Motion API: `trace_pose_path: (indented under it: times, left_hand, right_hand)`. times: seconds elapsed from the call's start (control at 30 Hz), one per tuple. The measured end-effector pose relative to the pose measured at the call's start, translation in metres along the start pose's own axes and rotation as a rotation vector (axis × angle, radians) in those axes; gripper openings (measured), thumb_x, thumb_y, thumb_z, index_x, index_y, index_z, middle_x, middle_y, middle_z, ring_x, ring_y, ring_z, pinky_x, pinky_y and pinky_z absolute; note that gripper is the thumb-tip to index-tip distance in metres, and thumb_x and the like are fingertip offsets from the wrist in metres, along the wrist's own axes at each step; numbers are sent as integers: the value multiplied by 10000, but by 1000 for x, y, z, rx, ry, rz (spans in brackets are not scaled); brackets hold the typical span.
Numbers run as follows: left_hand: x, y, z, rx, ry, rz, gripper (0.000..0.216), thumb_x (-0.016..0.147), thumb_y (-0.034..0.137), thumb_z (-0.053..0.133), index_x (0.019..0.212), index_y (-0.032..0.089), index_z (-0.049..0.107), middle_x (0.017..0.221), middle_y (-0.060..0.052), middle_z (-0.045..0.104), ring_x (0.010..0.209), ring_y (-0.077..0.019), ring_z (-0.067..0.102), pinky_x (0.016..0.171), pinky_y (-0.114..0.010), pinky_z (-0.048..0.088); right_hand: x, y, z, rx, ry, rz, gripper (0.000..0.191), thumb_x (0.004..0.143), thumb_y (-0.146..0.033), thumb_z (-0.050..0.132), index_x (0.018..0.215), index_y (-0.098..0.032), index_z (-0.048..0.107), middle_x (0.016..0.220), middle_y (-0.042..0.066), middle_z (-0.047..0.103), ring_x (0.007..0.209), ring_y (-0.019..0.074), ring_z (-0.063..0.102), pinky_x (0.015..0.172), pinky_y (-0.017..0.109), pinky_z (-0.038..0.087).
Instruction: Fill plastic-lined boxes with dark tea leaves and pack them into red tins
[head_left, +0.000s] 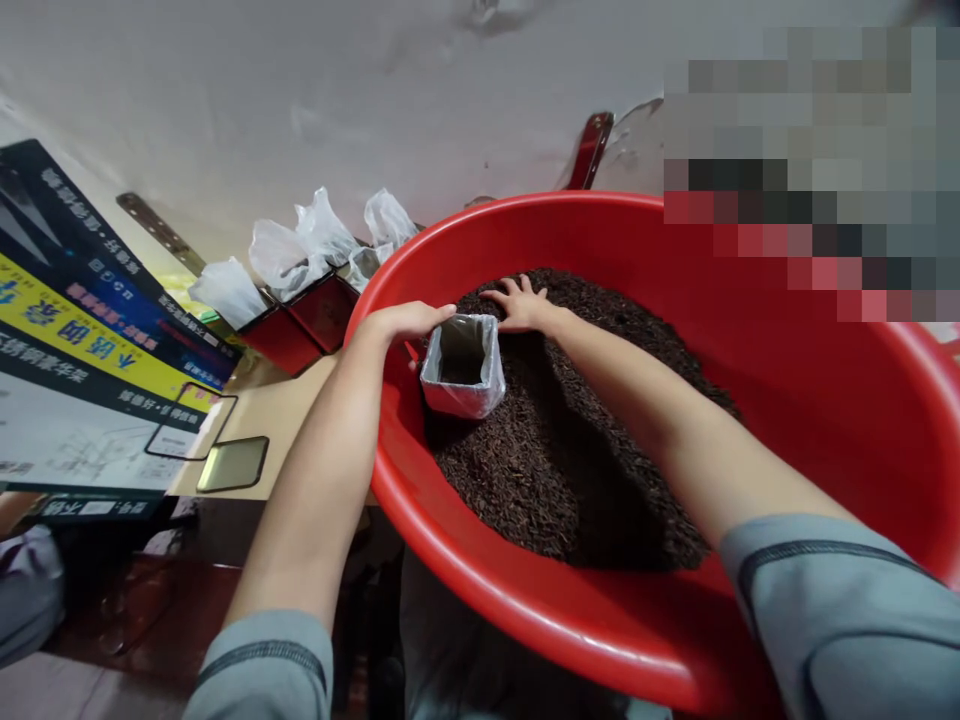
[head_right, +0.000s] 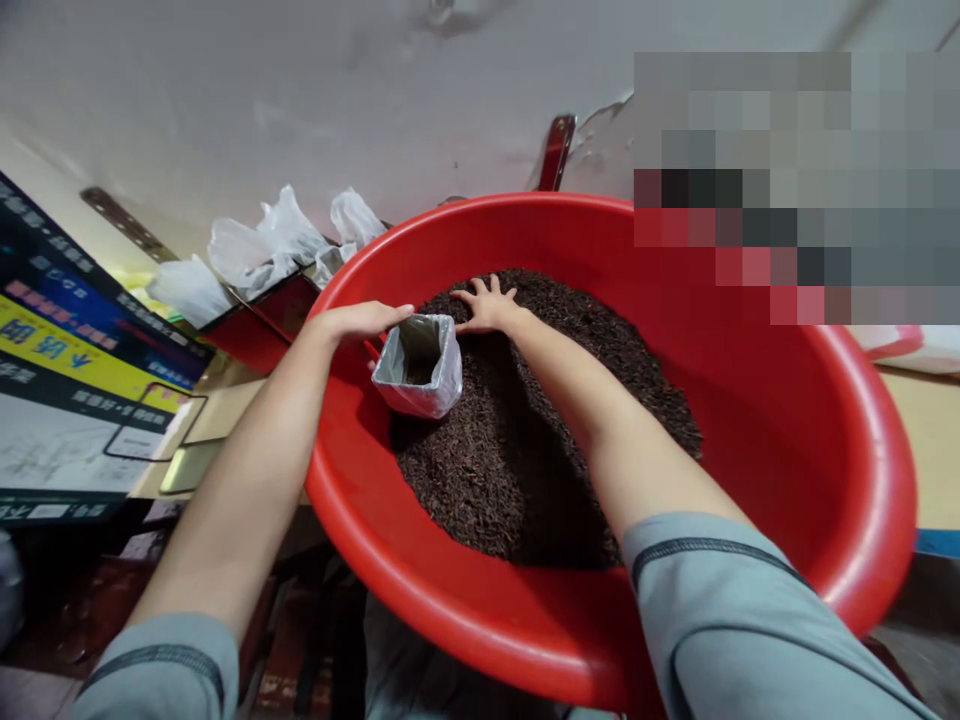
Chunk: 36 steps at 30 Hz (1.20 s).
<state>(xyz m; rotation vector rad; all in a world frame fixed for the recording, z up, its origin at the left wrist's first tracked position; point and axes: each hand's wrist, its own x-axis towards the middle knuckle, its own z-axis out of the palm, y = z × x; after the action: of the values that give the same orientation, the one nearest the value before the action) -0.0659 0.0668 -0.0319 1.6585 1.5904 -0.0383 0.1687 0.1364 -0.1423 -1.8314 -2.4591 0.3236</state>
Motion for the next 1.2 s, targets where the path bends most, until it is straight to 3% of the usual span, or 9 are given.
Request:
trace_pose_path:
  times: [0.13,0.33,0.57,0.87,1.0,1.2]
  left_hand:
    - [2,-1,-3,7,-15,-6,559,1049,589,383,1177,153,708,1118,-143,770,850,-224,748,639,-255,545]
    - [-5,3,-4,-4,-18,-15,578,1028,615,439,1196,133,710,1177,-150,767,854,-209,751,665,-247,547]
    - [-9,0,-3,53,69,18,557,1060,544,402,1276,118,688,1327,-138,717,1025,-206,726,738,-223,544]
    - [6,-15,0,-79,16,12,569,1003,658,438,1090,183,740,1001,-129,765,840,-234,739,644,-283,557]
    - [10,-17,0,-103,-7,39,533,1021,595,430,1073,171,749,872,-126,742,828,-246,730,654,-308,561]
    - [7,-14,0,-122,-11,33,492,1020,566,457,1033,164,741,938,-122,743,835,-234,724,690,-307,563]
  right_hand:
    - [-4,-2,2,-32,17,-51,853,821,-655,698,1563,-309,458,1640,179,326,1462,515,275,1074,778,344]
    - [-24,-8,3,-14,83,-87,744,831,-524,738,1497,-267,530,1517,169,481,1333,450,418,1037,645,437]
    - [-37,-17,7,-32,137,-74,619,886,-443,696,1463,-268,556,1472,156,519,1282,410,454,989,569,459]
    - [-73,-14,3,-116,68,-97,578,877,-398,693,1432,-283,580,1433,151,547,1264,423,472,954,572,489]
    - [-92,-14,5,-123,34,-78,577,855,-415,705,1407,-283,603,1402,144,571,1252,431,485,927,577,512]
    - [-118,-23,8,-94,-24,-9,556,842,-418,717,1371,-268,637,1344,125,613,1210,383,552,946,502,512]
